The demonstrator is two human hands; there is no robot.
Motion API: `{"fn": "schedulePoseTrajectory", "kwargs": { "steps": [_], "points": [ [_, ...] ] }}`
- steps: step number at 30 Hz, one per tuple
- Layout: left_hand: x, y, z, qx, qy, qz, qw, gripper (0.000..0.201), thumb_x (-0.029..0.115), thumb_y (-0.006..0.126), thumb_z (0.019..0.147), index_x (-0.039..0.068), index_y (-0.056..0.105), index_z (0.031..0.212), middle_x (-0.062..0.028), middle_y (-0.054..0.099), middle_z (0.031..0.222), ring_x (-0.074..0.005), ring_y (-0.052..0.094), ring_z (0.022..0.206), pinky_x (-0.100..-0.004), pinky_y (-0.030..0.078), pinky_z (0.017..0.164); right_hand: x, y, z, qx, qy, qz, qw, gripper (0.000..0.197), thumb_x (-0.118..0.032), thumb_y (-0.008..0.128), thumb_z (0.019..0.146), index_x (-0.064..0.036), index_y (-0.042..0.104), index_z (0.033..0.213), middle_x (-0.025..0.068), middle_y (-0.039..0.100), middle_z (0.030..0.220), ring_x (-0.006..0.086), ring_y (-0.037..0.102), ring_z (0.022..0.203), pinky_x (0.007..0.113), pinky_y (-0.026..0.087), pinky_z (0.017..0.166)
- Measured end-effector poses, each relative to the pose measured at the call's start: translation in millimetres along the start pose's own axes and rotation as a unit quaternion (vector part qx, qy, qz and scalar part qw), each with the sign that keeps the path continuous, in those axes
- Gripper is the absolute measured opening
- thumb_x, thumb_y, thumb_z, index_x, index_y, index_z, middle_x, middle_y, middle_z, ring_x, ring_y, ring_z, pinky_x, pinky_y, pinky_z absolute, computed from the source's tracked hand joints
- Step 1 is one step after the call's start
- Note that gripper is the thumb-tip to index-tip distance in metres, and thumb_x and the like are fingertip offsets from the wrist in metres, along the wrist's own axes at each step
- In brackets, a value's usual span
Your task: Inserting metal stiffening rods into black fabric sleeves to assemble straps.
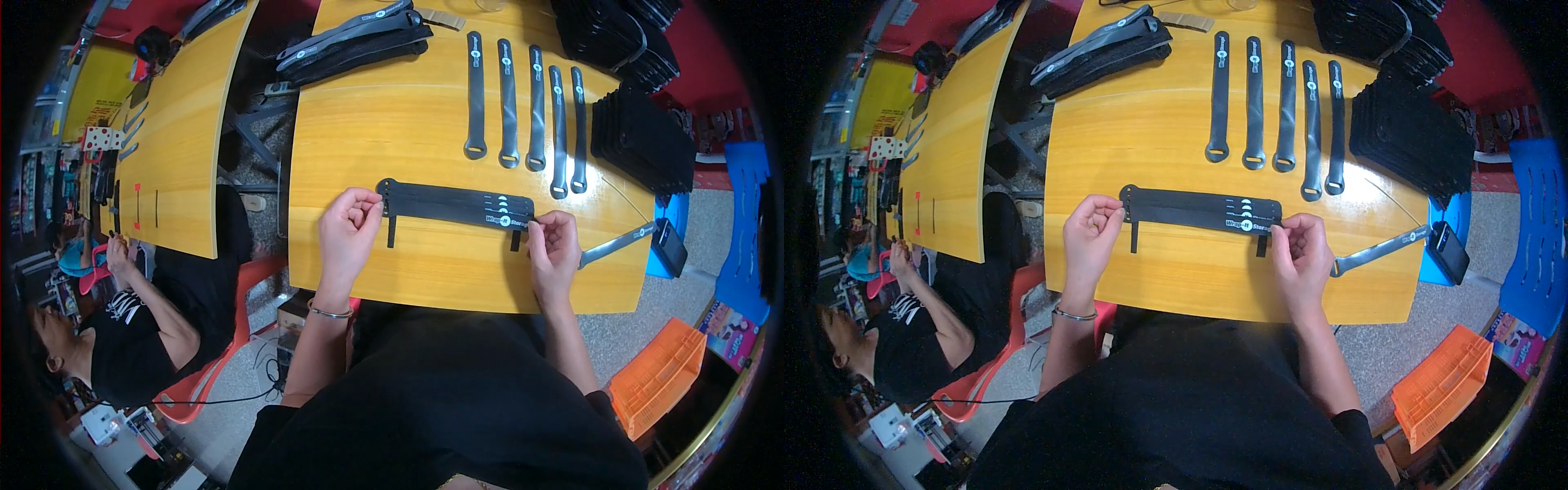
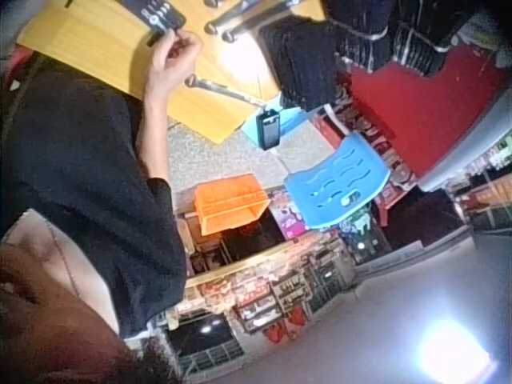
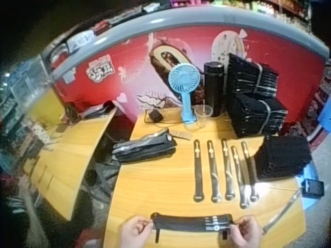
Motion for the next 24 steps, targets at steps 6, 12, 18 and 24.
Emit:
{"fn": "schedulePoseTrajectory", "kwargs": {
  "steps": [6, 12, 18, 24],
  "points": [
    [-3.1, -0.8, -0.9, 0.005, 0.005, 0.006, 1.000, 0.007, -0.005, 0.061, 0.080, -0.001, 0.061, 0.085, 0.0038, 0.053, 0.067, 0.0013, 0.038, 0.053, -0.0144, 0.030, 0.047, 3.3, -0.6, -1.1, 0.010, 0.001, 0.003, 1.000, 0.015, 0.002, 0.062, 0.084, -0.0018, 0.049, 0.091, -0.0041, 0.050, 0.070, -0.0006, 0.046, 0.058, 0.014, 0.037, 0.050],
    [2.8, 0.7, -0.6, 0.003, 0.001, 0.018, 1.000, 0.007, -0.006, 0.061, 0.079, -0.001, 0.060, 0.084, 0.0037, 0.052, 0.067, 0.0012, 0.038, 0.052, -0.0146, 0.030, 0.046, 3.8, -2.5, -0.2, 0.008, -0.003, -0.011, 1.000, 0.014, 0.002, 0.062, 0.084, -0.0016, 0.050, 0.091, -0.0032, 0.051, 0.071, 0.0002, 0.047, 0.058, 0.014, 0.038, 0.051],
    [0.4, 1.0, -0.5, 0.003, 0.003, -0.002, 1.000, 0.007, -0.006, 0.061, 0.080, -0.001, 0.060, 0.083, 0.0042, 0.052, 0.066, 0.0015, 0.038, 0.052, -0.0150, 0.028, 0.045, -1.2, -0.4, 0.8, 0.007, 0.009, -0.012, 1.000, 0.013, 0.001, 0.062, 0.084, -0.0012, 0.051, 0.091, -0.0022, 0.053, 0.072, 0.0013, 0.052, 0.061, 0.015, 0.041, 0.052],
    [3.8, 1.4, 0.4, 0.002, 0.012, 0.023, 1.000, 0.006, -0.005, 0.061, 0.080, -0.001, 0.060, 0.084, 0.0040, 0.052, 0.066, 0.0015, 0.038, 0.051, -0.0148, 0.028, 0.045, 0.5, -0.4, 0.4, 0.020, 0.003, -0.059, 0.998, 0.011, 0.001, 0.063, 0.082, -0.0009, 0.053, 0.087, 0.0010, 0.056, 0.071, 0.0038, 0.054, 0.061, 0.018, 0.044, 0.053]
  ]
}}
Point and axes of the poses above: each hand's wrist, its own z-axis towards the middle knuckle, its own y-axis out of the palm, x = y × z, the point moved 10 cm from there along z, towards the middle knuckle
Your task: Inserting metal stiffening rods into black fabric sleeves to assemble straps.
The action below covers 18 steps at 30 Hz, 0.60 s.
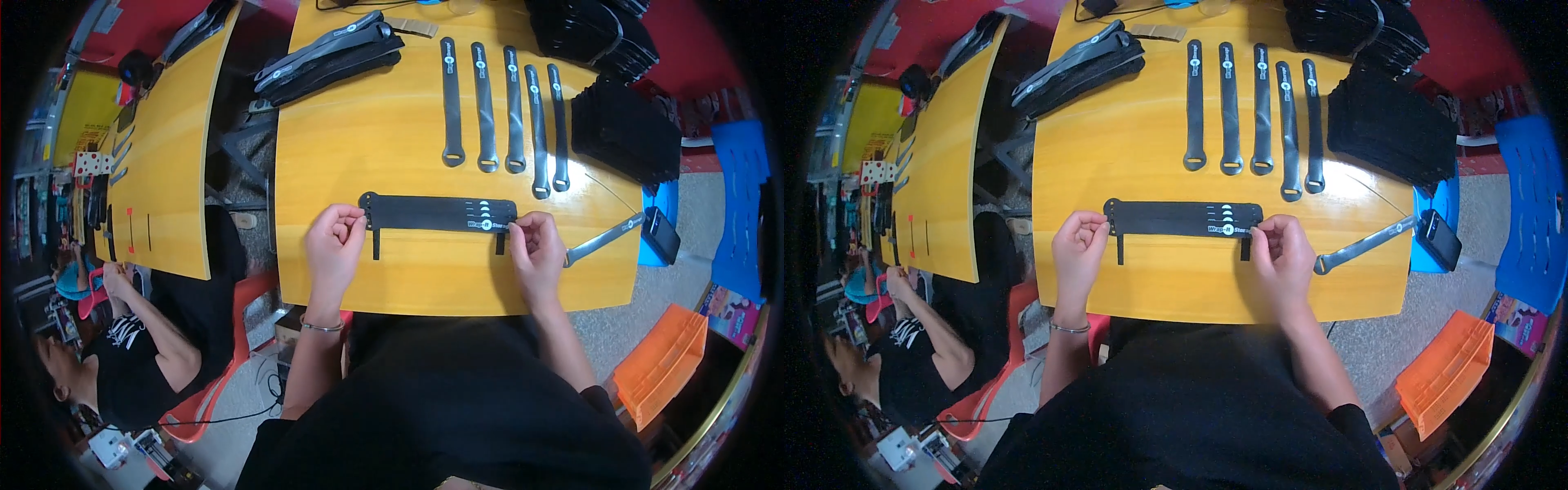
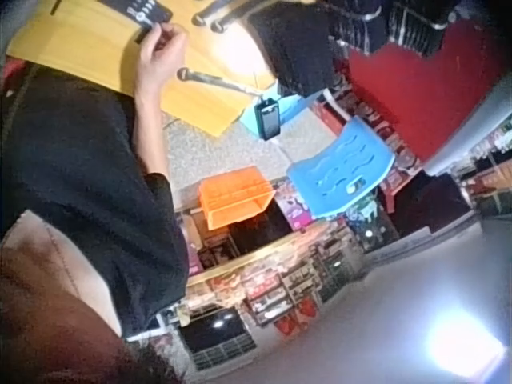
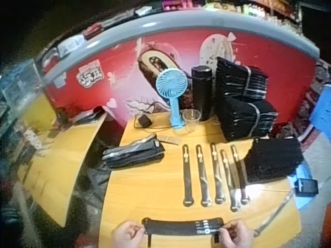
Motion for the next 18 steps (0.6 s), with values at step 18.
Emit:
{"fn": "schedulePoseTrajectory", "kwargs": {
  "steps": [18],
  "points": [
    [0, -1, 0, 0.000, 0.007, 0.028, 1.000, 0.007, -0.005, 0.061, 0.080, -0.002, 0.060, 0.086, 0.0023, 0.054, 0.067, 0.0011, 0.039, 0.050, -0.0149, 0.030, 0.045, -15, -1, 2, 0.016, -0.044, -0.070, 0.996, 0.011, 0.001, 0.065, 0.079, -0.0002, 0.054, 0.083, 0.0068, 0.056, 0.073, 0.0122, 0.057, 0.057, 0.024, 0.046, 0.051]
  ]
}}
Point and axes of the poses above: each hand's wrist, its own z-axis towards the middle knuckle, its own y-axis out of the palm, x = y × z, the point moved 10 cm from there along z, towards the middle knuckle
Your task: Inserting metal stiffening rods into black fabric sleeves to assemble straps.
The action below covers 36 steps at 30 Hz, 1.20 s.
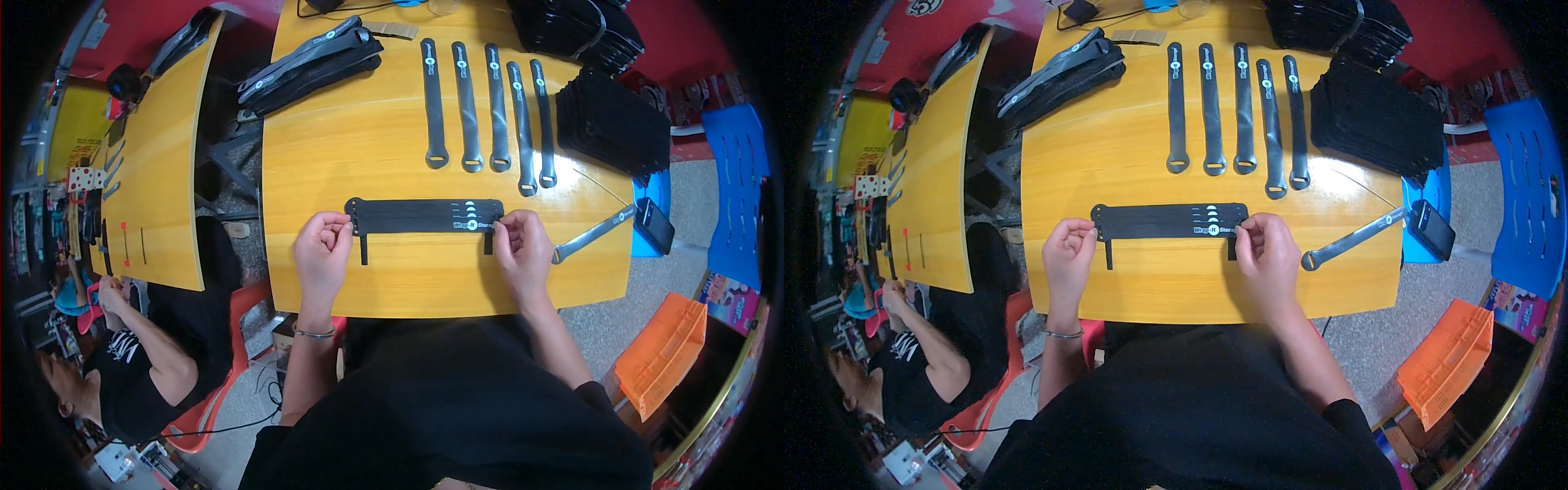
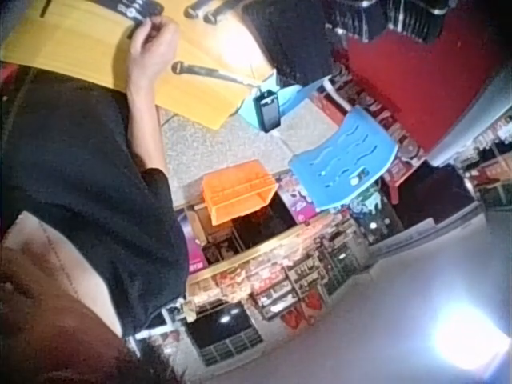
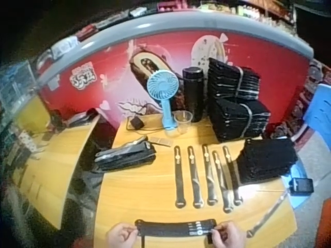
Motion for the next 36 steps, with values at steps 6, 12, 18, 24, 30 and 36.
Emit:
{"fn": "schedulePoseTrajectory", "kwargs": {
  "steps": [6, 12, 18, 24, 30, 36],
  "points": [
    [2, 0, 0, -0.002, 0.005, 0.001, 1.000, 0.008, -0.006, 0.061, 0.080, -0.002, 0.060, 0.086, 0.0023, 0.054, 0.067, 0.0014, 0.040, 0.051, -0.0146, 0.030, 0.046, -4, 0, 2, 0.001, -0.015, -0.021, 1.000, 0.012, 0.001, 0.065, 0.078, -0.0009, 0.055, 0.083, 0.0068, 0.056, 0.073, 0.0125, 0.057, 0.057, 0.024, 0.045, 0.050],
    [-2, 0, 0, -0.005, -0.002, -0.010, 1.000, 0.008, -0.005, 0.061, 0.080, -0.002, 0.060, 0.087, 0.0023, 0.055, 0.067, 0.0012, 0.040, 0.050, -0.0147, 0.030, 0.046, -8, -1, 2, 0.005, -0.031, -0.045, 0.999, 0.012, 0.001, 0.065, 0.078, -0.0011, 0.055, 0.084, 0.0072, 0.055, 0.072, 0.0137, 0.056, 0.056, 0.024, 0.045, 0.050],
    [-4, 0, -1, -0.002, -0.003, 0.002, 1.000, 0.008, -0.005, 0.061, 0.079, -0.002, 0.061, 0.087, 0.0019, 0.055, 0.066, 0.0007, 0.040, 0.050, -0.0154, 0.031, 0.046, -9, 0, 1, 0.003, -0.032, -0.042, 0.999, 0.012, 0.002, 0.065, 0.077, -0.0009, 0.055, 0.083, 0.0078, 0.055, 0.073, 0.0145, 0.056, 0.055, 0.025, 0.045, 0.050],
    [-4, -1, -2, -0.004, -0.008, -0.001, 1.000, 0.008, -0.004, 0.062, 0.079, -0.002, 0.061, 0.087, 0.0021, 0.055, 0.066, 0.0004, 0.040, 0.050, -0.0153, 0.031, 0.047, -12, 0, 0, 0.000, -0.034, -0.052, 0.998, 0.011, 0.003, 0.064, 0.077, -0.0006, 0.054, 0.082, 0.0090, 0.055, 0.073, 0.0163, 0.058, 0.058, 0.026, 0.046, 0.051],
    [-2, 0, -1, -0.001, -0.004, 0.002, 1.000, 0.007, -0.004, 0.062, 0.080, -0.002, 0.061, 0.087, 0.0018, 0.055, 0.069, 0.0001, 0.041, 0.052, -0.0155, 0.031, 0.047, -13, 3, 1, -0.002, -0.033, -0.066, 0.997, 0.011, 0.004, 0.063, 0.077, -0.0001, 0.053, 0.081, 0.0113, 0.056, 0.075, 0.0220, 0.060, 0.060, 0.029, 0.048, 0.052],
    [-1, -3, -4, 0.012, 0.003, 0.009, 1.000, 0.007, -0.004, 0.063, 0.078, -0.001, 0.061, 0.084, -0.0001, 0.056, 0.071, -0.0015, 0.043, 0.053, -0.0167, 0.034, 0.048, -17, 0, 3, 0.008, -0.058, -0.080, 0.995, 0.012, 0.004, 0.064, 0.076, 0.0008, 0.053, 0.080, 0.0136, 0.052, 0.079, 0.0262, 0.059, 0.065, 0.032, 0.050, 0.056]
  ]
}}
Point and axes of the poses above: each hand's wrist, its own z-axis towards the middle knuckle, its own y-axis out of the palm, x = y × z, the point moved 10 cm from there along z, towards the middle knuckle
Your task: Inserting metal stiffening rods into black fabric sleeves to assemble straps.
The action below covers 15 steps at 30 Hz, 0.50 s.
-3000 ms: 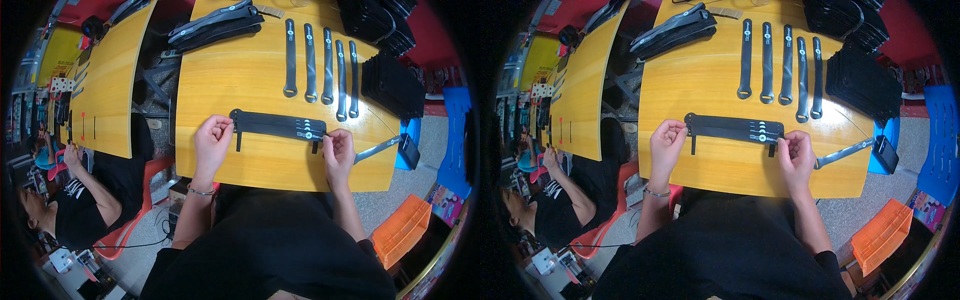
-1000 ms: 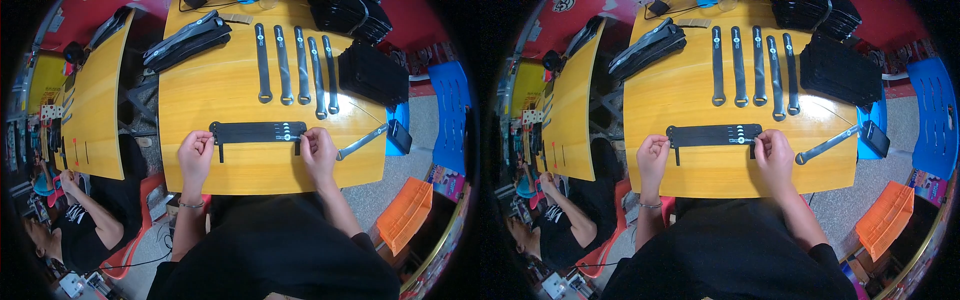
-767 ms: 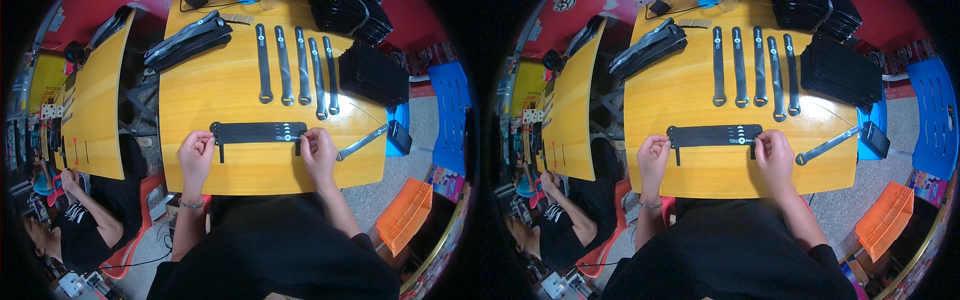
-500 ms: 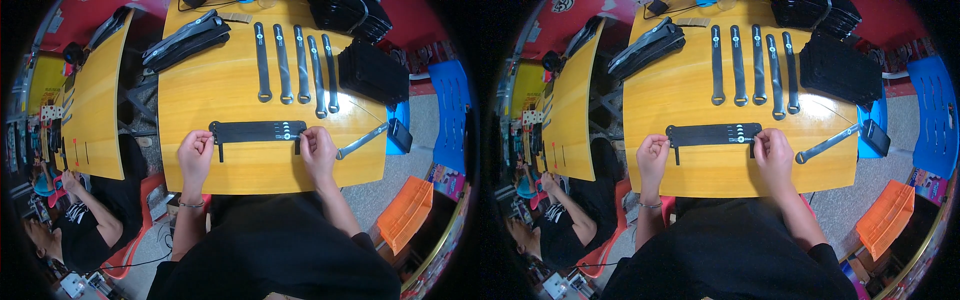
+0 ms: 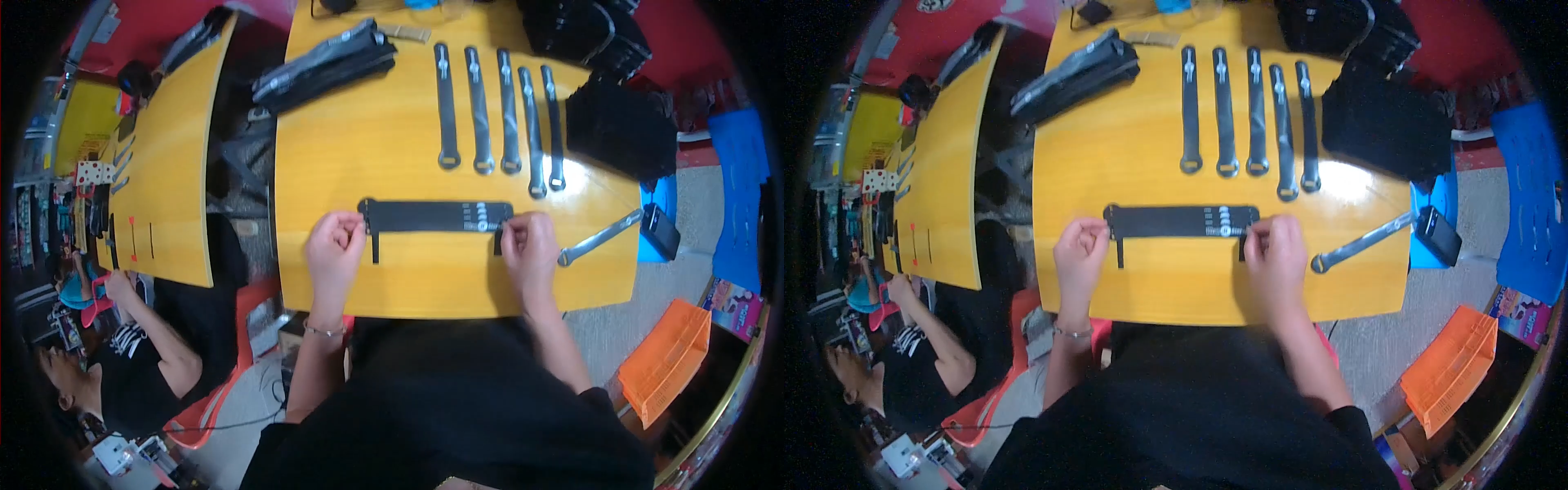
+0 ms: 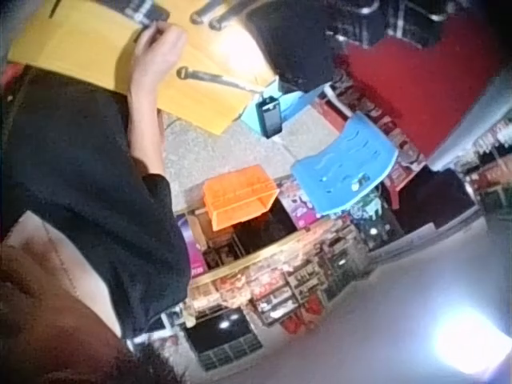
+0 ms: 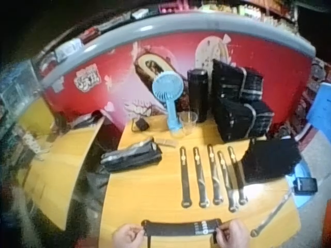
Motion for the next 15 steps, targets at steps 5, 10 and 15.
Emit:
{"fn": "schedulePoseTrajectory", "kwargs": {
  "steps": [5, 10, 15],
  "points": [
    [9, -1, 1, 0.013, 0.011, 0.022, 1.000, 0.009, -0.005, 0.064, 0.075, -0.001, 0.060, 0.082, -0.0019, 0.056, 0.071, -0.0034, 0.044, 0.053, -0.0173, 0.035, 0.048, 8, 4, -2, -0.009, 0.029, -0.015, 0.999, 0.015, 0.003, 0.065, 0.074, -0.0002, 0.053, 0.081, 0.0141, 0.052, 0.084, 0.0300, 0.058, 0.073, 0.036, 0.049, 0.061],
    [19, -6, -5, 0.027, 0.061, 0.050, 0.997, 0.011, -0.005, 0.065, 0.075, -0.001, 0.060, 0.083, -0.0031, 0.056, 0.075, -0.0043, 0.045, 0.053, -0.0185, 0.037, 0.048, -1, -6, -7, 0.011, -0.004, -0.003, 1.000, 0.010, 0.000, 0.063, 0.077, -0.0014, 0.054, 0.082, 0.0149, 0.054, 0.083, 0.0320, 0.057, 0.076, 0.038, 0.047, 0.066],
    [47, -8, -24, 0.048, 0.104, 0.139, 0.984, 0.014, -0.002, 0.066, 0.076, 0.001, 0.060, 0.088, -0.0057, 0.056, 0.086, -0.0096, 0.051, 0.062, -0.0226, 0.043, 0.057, 5, -18, -12, 0.047, -0.004, 0.101, 0.994, 0.009, 0.000, 0.060, 0.078, -0.0016, 0.057, 0.086, 0.0141, 0.057, 0.085, 0.0310, 0.057, 0.081, 0.037, 0.047, 0.070]
  ]
}}
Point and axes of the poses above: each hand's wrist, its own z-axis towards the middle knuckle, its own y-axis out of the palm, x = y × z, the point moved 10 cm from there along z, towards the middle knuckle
